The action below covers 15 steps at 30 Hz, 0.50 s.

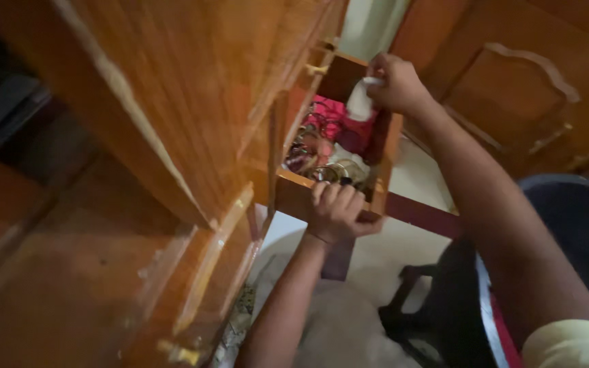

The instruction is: The person sorts various items including bangles, small packets, and pieces of cloth by picking them from multiple wooden drawers and placing them into a large black basin positioned on the floor.

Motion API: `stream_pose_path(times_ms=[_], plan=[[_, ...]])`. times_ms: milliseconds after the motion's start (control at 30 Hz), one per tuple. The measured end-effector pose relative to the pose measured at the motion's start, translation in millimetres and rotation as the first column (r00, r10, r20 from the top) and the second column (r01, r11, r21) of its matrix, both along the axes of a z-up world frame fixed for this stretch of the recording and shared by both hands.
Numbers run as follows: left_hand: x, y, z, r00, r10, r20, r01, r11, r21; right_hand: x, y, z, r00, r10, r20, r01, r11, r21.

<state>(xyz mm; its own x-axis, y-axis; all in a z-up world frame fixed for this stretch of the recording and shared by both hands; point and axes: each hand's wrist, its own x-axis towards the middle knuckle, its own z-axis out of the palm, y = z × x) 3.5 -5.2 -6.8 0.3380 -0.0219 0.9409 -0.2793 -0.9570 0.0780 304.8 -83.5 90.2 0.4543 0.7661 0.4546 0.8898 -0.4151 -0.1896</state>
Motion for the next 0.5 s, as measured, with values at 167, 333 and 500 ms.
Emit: stream_pose_path(times_ms=[167, 333, 500], plan=[[-4.2, -1.9, 0.7, 0.999, 0.024, -0.043, -0.025, 1.0, -0.009, -68.5, -35.9, 58.3, 0.78, 0.06, -0.623, 0.123, 0.961, 0.246], [-18.9, -0.1, 21.6, 0.922, -0.056, -0.382, 0.004, 0.991, -0.136, -134.9, -57.2, 92.8, 0.733, 0.067, -0.677, 0.216, 0.921, 0.324], [-10.2, -10.3, 64.0, 0.931, -0.352, -0.093, 0.208, 0.725, -0.657, -176.1, -74.2, 90.0, 0.699, 0.238, -0.675, 0.069, 0.916, 0.395]])
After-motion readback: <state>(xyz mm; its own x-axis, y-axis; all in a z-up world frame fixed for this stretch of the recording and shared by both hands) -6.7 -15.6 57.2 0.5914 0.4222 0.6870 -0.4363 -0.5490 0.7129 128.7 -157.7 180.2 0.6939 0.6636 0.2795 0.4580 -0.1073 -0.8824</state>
